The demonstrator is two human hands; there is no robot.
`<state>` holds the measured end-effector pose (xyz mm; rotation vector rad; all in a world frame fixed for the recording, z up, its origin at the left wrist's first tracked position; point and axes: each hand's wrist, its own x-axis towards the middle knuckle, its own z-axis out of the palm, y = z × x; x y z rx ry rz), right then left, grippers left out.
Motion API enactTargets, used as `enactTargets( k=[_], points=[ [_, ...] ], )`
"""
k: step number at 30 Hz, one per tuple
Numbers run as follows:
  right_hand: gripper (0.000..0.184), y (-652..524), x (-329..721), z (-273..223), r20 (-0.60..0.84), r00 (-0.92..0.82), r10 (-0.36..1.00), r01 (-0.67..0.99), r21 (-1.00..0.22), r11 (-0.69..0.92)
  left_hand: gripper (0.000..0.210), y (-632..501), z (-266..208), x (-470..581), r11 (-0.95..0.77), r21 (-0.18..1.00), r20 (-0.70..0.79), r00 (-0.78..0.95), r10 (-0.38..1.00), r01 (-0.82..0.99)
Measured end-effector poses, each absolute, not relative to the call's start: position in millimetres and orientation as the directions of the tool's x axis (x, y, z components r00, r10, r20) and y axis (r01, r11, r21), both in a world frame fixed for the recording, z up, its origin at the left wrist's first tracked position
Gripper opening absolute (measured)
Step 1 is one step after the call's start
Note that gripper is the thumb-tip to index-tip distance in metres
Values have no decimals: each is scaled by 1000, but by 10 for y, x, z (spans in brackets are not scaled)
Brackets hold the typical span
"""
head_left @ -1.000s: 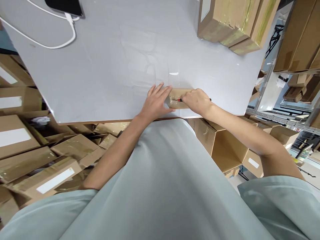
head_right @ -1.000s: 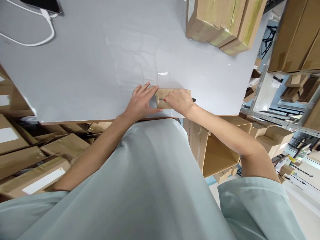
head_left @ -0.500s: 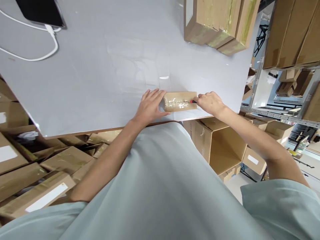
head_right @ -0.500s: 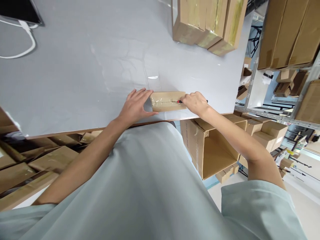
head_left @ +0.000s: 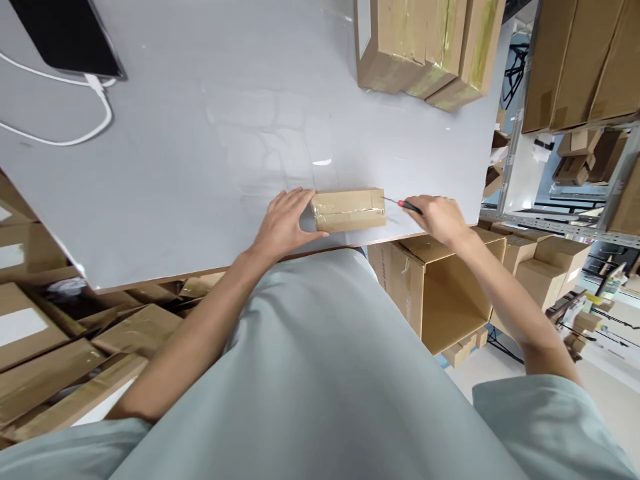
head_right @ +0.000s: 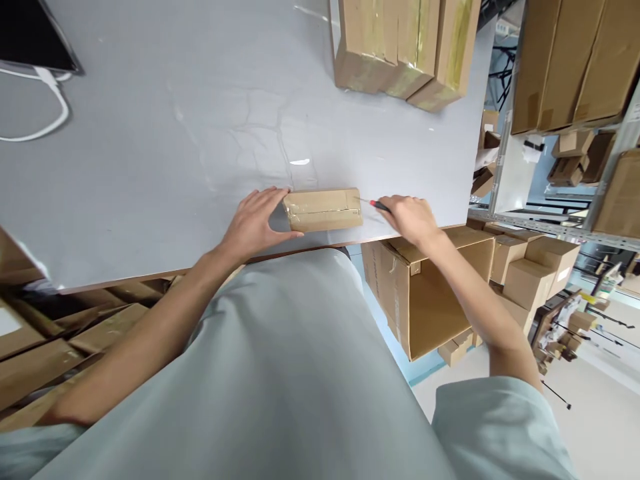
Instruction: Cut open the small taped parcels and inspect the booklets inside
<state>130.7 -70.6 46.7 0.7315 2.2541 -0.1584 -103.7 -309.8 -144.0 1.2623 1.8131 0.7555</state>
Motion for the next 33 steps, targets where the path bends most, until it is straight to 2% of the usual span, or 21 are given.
enactTargets(
  k=[2, 4, 15, 22, 30, 33],
  points=[
    [46, -910, 1076, 378, -719, -582, 381, 532, 18, 847, 96, -3051, -1439, -995, 305, 811, -252, -174, 952, 499],
    [43, -1012, 898, 281, -749, -577, 325, 501, -11, 865, 95, -3000, -1440, -950, 283, 809, -241, -148, 959, 515],
    [38, -986, 703, 94, -838, -498, 222, 395, 8, 919, 97, -2964, -1487, -876, 282, 820, -231, -164, 959, 497],
    [41, -1065, 785, 116, -841, -454, 294, 315, 157, 936, 95, -2976, -1473, -883, 286, 826, -237, -162, 958, 485],
    [40, -780, 1098, 115, -816, -458, 353, 368, 188, 911, 91, -2931, -1437, -891, 277, 821, -231, -153, 961, 500],
    [38, -589, 1338, 145, -796, -441, 414, 402, 237, 884, 90, -2934, -1435, -902, 274, 821, -223, -160, 962, 501]
  ],
)
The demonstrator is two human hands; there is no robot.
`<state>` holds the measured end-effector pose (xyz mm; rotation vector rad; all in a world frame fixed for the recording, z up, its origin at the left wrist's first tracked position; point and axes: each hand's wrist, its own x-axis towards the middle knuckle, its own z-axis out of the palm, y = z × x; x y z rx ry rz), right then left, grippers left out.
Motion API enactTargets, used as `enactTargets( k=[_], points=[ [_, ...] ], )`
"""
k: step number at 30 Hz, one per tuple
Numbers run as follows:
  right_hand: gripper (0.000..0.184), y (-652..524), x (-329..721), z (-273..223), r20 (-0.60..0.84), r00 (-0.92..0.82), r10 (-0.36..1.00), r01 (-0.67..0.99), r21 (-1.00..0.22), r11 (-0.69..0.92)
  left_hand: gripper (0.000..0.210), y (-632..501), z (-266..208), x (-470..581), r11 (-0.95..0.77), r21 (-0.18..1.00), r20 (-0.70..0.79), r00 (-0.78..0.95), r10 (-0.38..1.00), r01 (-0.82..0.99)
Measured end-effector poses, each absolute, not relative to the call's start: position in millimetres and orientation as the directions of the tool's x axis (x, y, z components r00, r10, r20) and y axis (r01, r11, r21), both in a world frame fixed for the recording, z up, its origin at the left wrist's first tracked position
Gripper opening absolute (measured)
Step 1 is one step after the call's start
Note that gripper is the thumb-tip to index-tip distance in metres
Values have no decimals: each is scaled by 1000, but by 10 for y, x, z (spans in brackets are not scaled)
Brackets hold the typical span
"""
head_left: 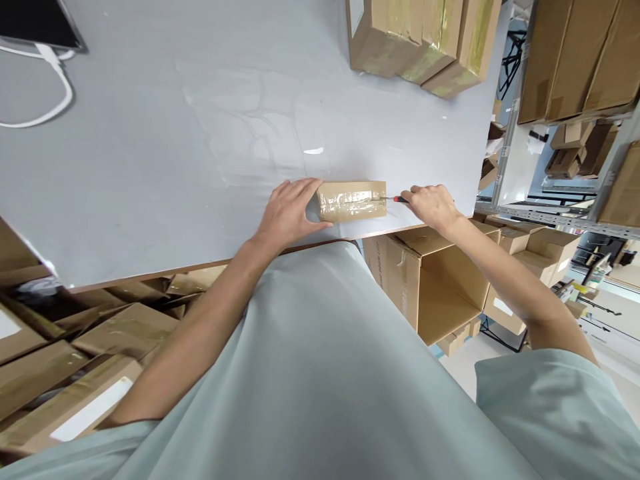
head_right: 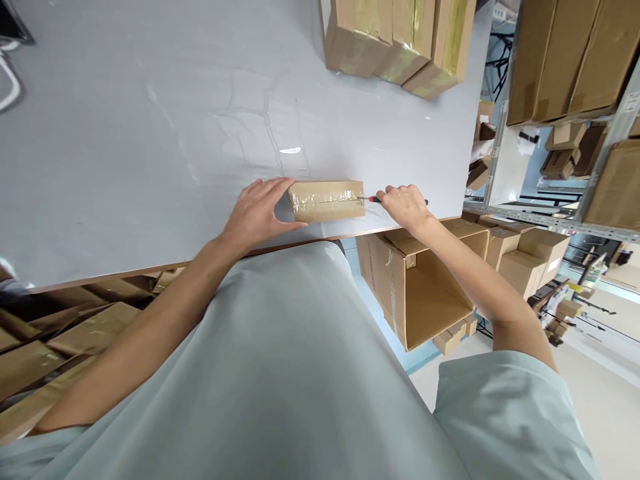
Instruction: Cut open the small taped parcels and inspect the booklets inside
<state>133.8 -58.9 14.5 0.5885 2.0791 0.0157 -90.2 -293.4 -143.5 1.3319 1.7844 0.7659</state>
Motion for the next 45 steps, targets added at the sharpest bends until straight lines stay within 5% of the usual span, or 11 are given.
enactTargets(
  k=[5, 12, 16, 24, 36, 41, 45],
  points=[
    [42, -472, 1665, 356, -781, -353, 516, 420, 360, 833, 89, -2955, -1426, -929, 274, 827, -219, -167, 961, 491],
    [50, -937, 1214, 272, -759, -510, 404, 506, 114, 855, 91, -2911, -1418, -890, 269, 810, -229, -140, 963, 522],
    [49, -989, 1094, 87, -785, -507, 358, 492, 78, 867, 94, -2921, -1431, -874, 281, 802, -241, -144, 960, 528],
    [47, -1021, 953, 42, -824, -476, 308, 374, 128, 919, 95, -2916, -1437, -867, 306, 800, -264, -155, 952, 516],
    [40, -736, 1492, 185, -823, -385, 417, 369, 277, 887, 90, -2883, -1430, -828, 256, 826, -213, -141, 967, 502],
    [42, -713, 1789, 193, -739, -525, 422, 474, 159, 866, 92, -2997, -1484, -935, 282, 828, -232, -161, 959, 484],
    [50, -851, 2044, 71, -539, -707, 458, 616, -153, 773, 94, -3250, -1627, -1166, 301, 822, -236, -191, 953, 483]
  ],
)
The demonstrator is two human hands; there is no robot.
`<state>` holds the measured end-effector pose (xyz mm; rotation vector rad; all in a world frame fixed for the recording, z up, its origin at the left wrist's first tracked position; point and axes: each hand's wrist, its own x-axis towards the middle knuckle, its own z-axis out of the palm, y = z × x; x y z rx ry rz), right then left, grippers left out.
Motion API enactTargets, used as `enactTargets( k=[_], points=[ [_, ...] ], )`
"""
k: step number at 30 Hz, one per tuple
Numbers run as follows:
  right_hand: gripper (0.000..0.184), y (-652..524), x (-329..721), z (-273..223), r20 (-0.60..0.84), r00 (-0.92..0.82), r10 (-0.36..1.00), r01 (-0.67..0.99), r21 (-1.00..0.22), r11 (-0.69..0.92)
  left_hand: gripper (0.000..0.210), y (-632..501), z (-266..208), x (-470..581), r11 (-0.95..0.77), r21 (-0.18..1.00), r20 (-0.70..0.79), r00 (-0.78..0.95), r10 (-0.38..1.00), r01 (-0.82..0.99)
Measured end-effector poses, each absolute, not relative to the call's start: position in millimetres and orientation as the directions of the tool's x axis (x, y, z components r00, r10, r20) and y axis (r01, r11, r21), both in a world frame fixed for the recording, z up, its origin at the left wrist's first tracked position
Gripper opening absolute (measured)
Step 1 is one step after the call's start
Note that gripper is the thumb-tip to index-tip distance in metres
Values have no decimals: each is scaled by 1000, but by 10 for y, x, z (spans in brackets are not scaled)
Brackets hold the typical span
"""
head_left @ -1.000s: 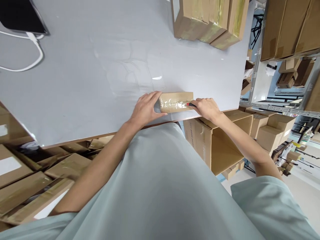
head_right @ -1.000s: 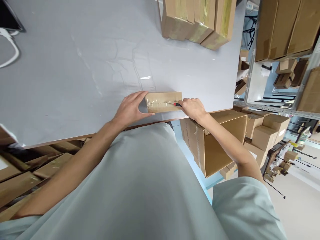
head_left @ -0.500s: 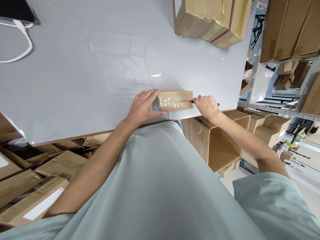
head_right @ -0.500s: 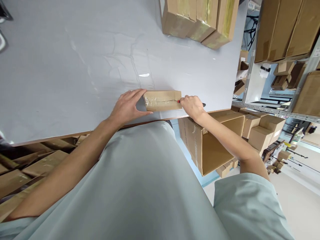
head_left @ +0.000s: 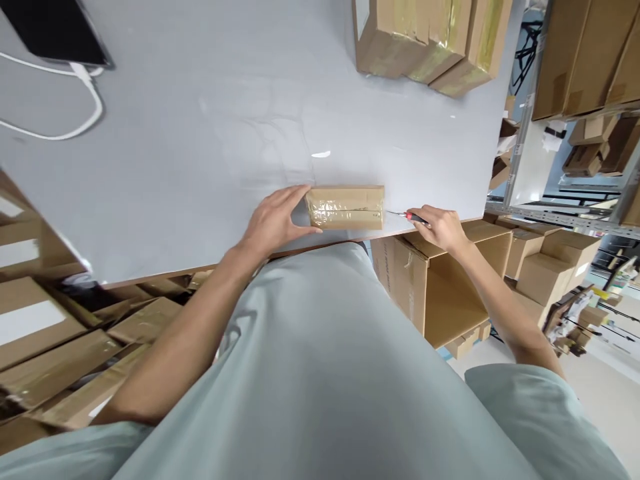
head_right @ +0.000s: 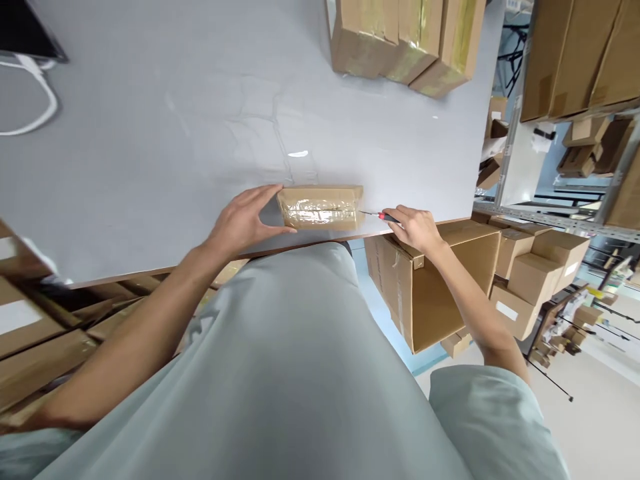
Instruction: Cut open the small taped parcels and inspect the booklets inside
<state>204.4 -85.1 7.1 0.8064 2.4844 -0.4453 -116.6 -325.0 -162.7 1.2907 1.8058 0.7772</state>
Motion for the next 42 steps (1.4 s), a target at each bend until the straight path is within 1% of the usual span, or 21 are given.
enactTargets(
  k=[1, 3, 5, 7, 8, 9, 11, 15, 18, 21, 23, 25, 28, 29, 31, 33, 34, 35, 38, 39, 42],
  points=[
    [52, -917, 2073, -3, -472, -724, 504, 658, -251, 710, 94, -3324, -1681, -1227, 294, 820, -223, -198, 954, 492],
    [59, -1086, 2049, -203, -380, -671, 637, 737, -439, 514, 96, -3461, -1801, -1332, 275, 811, -194, -206, 959, 516],
    [64, -1291, 1917, -435, -388, -539, 748, 769, -590, 248, 97, -3564, -1913, -1393, 281, 795, -196, -210, 958, 538],
    [66, -1504, 1717, -635, -447, -422, 789, 733, -681, 6, 96, -3607, -1997, -1390, 318, 772, -232, -221, 947, 550],
    [66, -1602, 1613, -706, -468, -381, 797, 701, -708, -81, 95, -3601, -2025, -1361, 338, 760, -251, -229, 941, 556],
    [64, -1688, 1519, -755, -481, -350, 804, 671, -728, -143, 92, -3576, -2042, -1316, 355, 746, -265, -237, 934, 563],
    [59, -1813, 1380, -784, -477, -307, 824, 627, -752, -202, 84, -3474, -2042, -1190, 379, 720, -287, -249, 925, 581],
    [48, -1868, 1315, -687, -405, -261, 876, 601, -778, -181, 67, -3202, -1877, -960, 385, 723, -315, -221, 923, 574],
    [48, -1838, 1347, -614, -367, -241, 899, 640, -756, -137, 48, -3096, -1594, -928, 393, 808, -285, -294, 913, 438],
    [49, -1846, 1347, -603, -386, -268, 883, 726, -683, -79, 33, -3078, -1244, -979, 421, 884, -302, -443, 844, 201],
    [48, -1873, 1326, -624, -404, -286, 869, 776, -630, -38, 27, -3064, -1051, -1004, 432, 897, -342, -475, 811, 92],
    [48, -1900, 1303, -648, -404, -291, 867, 803, -596, -8, 26, -3032, -935, -1006, 438, 898, -372, -463, 804, 39],
    [47, -1926, 1279, -618, -355, -304, 884, 832, -550, 65, 25, -2982, -900, -989, 440, 898, -398, -441, 804, -9],
    [48, -1939, 1271, -577, -332, -315, 889, 850, -516, 109, 25, -2975, -910, -986, 438, 899, -402, -440, 803, -21],
    [53, -1985, 1249, -447, -311, -360, 879, 890, -396, 225, 23, -2978, -937, -992, 433, 901, -403, -434, 806, -33],
    [58, -2068, 1214, -283, -361, -424, 831, 899, -276, 339, 20, -2997, -958, -1008, 429, 902, -402, -427, 810, -34],
    [59, -2121, 1191, -205, -401, -451, 797, 891, -255, 376, 20, -3007, -965, -1017, 429, 903, -401, -425, 812, -34],
    [60, -2176, 1166, -139, -439, -473, 764, 880, -268, 392, 19, -3016, -970, -1024, 428, 903, -401, -424, 812, -33],
    [58, -2325, 1084, -34, -516, -526, 676, 847, -392, 360, 21, -3024, -989, -1037, 416, 909, -388, -426, 817, -30],
    [57, -2360, 1058, -26, -538, -538, 648, 840, -409, 358, 22, -3022, -997, -1038, 410, 911, -384, -425, 820, -32],
    [57, -2413, 999, -28, -602, -534, 594, 845, -355, 400, 21, -3010, -1019, -1038, 404, 914, -384, -419, 823, -45]
  ],
)
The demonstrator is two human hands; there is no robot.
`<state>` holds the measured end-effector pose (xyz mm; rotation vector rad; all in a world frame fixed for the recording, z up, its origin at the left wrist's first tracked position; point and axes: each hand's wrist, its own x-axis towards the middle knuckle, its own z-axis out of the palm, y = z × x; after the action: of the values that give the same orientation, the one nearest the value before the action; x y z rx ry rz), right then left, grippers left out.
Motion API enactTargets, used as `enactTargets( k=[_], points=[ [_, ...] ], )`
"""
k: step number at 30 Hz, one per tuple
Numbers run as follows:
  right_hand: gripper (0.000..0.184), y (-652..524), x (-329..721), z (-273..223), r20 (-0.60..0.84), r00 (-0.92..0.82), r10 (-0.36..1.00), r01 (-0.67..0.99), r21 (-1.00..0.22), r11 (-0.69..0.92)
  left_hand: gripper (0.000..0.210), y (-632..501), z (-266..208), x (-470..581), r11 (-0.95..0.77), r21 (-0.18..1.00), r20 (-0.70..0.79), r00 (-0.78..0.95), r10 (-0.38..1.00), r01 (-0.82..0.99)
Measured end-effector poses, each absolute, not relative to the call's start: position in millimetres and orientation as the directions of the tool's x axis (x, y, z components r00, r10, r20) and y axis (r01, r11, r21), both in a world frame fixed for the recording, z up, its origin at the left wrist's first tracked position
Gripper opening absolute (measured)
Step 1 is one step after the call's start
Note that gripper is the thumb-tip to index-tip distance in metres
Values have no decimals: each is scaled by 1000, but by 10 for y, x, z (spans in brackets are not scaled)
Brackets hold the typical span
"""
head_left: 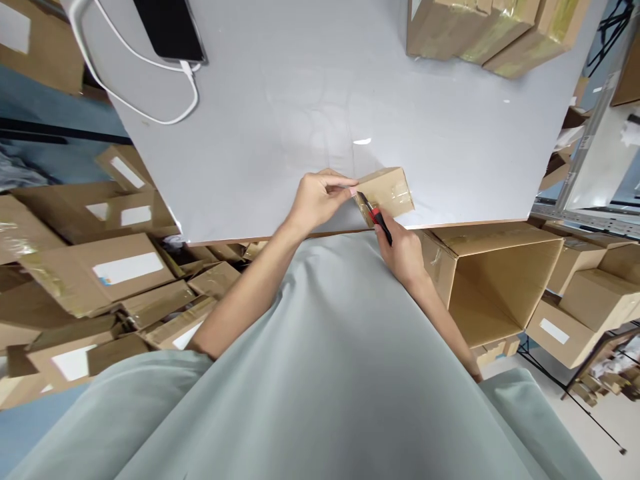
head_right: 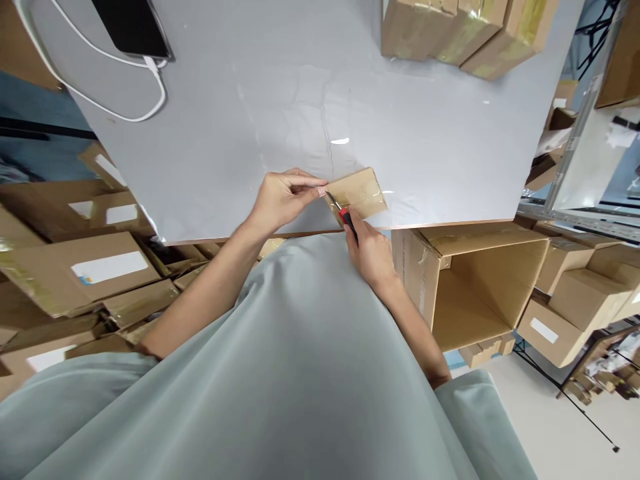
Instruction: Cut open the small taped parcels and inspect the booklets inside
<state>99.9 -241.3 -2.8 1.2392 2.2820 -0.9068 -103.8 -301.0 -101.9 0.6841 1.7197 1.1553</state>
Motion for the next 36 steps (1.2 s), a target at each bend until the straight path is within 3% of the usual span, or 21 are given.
enactTargets(
  k=[6, 13, 23, 36],
  points=[
    [59, -2445, 962, 32, -663, -498, 559, 849, -242, 469, 10, -2988, -1028, -1028, 410, 910, -397, -426, 813, -66],
    [66, -2606, 807, 86, -721, -433, 541, 822, -68, 566, 13, -2986, -1073, -1005, 390, 919, -373, -441, 816, -57],
    [55, -2640, 491, 330, -761, -344, 551, 829, 29, 558, 15, -3000, -1063, -884, 400, 916, -345, -509, 788, -1],
    [53, -2627, 616, 396, -781, -318, 538, 826, 49, 561, 16, -3006, -1045, -798, 416, 907, -318, -537, 782, 70]
  ],
)
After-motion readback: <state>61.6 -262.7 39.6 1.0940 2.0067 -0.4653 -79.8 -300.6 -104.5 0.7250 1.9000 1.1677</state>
